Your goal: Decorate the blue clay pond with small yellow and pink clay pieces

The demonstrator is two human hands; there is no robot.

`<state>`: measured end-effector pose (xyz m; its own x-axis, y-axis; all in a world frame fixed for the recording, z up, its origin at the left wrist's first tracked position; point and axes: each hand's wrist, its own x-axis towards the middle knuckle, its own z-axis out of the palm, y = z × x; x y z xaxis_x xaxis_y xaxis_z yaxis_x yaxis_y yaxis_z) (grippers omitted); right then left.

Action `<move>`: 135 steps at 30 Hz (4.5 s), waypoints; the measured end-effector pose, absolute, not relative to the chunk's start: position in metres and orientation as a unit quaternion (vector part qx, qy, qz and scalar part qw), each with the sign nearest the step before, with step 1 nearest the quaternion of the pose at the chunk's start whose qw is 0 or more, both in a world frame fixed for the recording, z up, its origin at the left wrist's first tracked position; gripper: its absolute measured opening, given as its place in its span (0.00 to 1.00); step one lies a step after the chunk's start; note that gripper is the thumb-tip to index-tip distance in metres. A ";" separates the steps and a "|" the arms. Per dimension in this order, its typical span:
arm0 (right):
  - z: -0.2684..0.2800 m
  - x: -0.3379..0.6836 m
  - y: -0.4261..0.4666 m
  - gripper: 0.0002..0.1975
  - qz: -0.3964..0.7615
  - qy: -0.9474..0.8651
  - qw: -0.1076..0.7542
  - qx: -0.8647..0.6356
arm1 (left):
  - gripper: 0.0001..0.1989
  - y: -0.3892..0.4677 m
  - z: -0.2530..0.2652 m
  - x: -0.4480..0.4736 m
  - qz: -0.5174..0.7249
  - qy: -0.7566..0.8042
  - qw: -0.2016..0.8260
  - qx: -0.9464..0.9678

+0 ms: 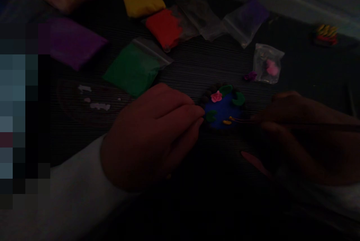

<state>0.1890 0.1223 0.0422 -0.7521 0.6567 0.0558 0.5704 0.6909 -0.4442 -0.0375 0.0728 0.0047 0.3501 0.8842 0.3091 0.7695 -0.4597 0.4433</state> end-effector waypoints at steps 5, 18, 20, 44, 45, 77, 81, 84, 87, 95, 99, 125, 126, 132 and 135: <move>0.042 0.190 0.123 0.07 0.169 -0.923 0.101 -0.330 | 0.09 0.072 0.005 -0.038 0.263 0.503 0.109 0.816; 0.044 0.190 0.121 0.07 0.192 -0.908 0.093 -0.360 | 0.08 0.073 0.005 -0.037 0.261 0.506 0.107 0.815; 0.045 0.191 0.121 0.08 0.196 -0.908 0.089 -0.360 | 0.08 0.072 0.005 -0.037 0.266 0.506 0.105 0.814; 0.045 0.192 0.121 0.08 0.207 -0.907 0.086 -0.357 | 0.08 0.073 0.004 -0.038 0.265 0.499 0.102 0.819; 0.045 0.192 0.121 0.08 0.207 -0.907 0.085 -0.358 | 0.08 0.073 0.004 -0.038 0.266 0.499 0.102 0.818; 0.046 0.191 0.121 0.08 0.179 -0.917 0.081 -0.348 | 0.08 0.074 0.004 -0.037 0.274 0.490 0.086 0.823; 0.044 0.191 0.121 0.07 0.175 -0.916 0.088 -0.349 | 0.08 0.074 0.003 -0.037 0.275 0.492 0.094 0.821; 0.044 0.191 0.120 0.07 0.174 -0.915 0.093 -0.353 | 0.07 0.073 0.004 -0.037 0.274 0.497 0.093 0.818; 0.045 0.191 0.120 0.07 0.168 -0.917 0.089 -0.350 | 0.07 0.074 0.005 -0.037 0.275 0.494 0.092 0.820; 0.045 0.190 0.121 0.08 0.177 -0.923 0.088 -0.331 | 0.08 0.074 0.004 -0.037 0.273 0.492 0.099 0.821; 0.045 0.191 0.121 0.08 0.185 -0.918 0.080 -0.341 | 0.08 0.074 0.005 -0.038 0.262 0.498 0.106 0.820; 0.045 0.191 0.120 0.07 0.213 -0.900 0.100 -0.366 | 0.07 0.074 0.006 -0.036 0.271 0.498 0.101 0.818; 0.045 0.191 0.120 0.08 0.212 -0.900 0.099 -0.367 | 0.07 0.074 0.006 -0.036 0.272 0.496 0.103 0.818; 0.045 0.193 0.120 0.07 0.201 -0.910 0.100 -0.347 | 0.08 0.074 0.005 -0.037 0.267 0.493 0.101 0.822; 0.047 0.192 0.120 0.07 0.205 -0.906 0.094 -0.357 | 0.08 0.074 0.005 -0.038 0.260 0.500 0.101 0.820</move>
<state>0.1921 0.1198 0.0468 -0.7275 0.6857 0.0243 0.6084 0.6611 -0.4392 -0.0377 0.0738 0.0047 0.3651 0.8722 0.3253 0.7668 -0.4800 0.4263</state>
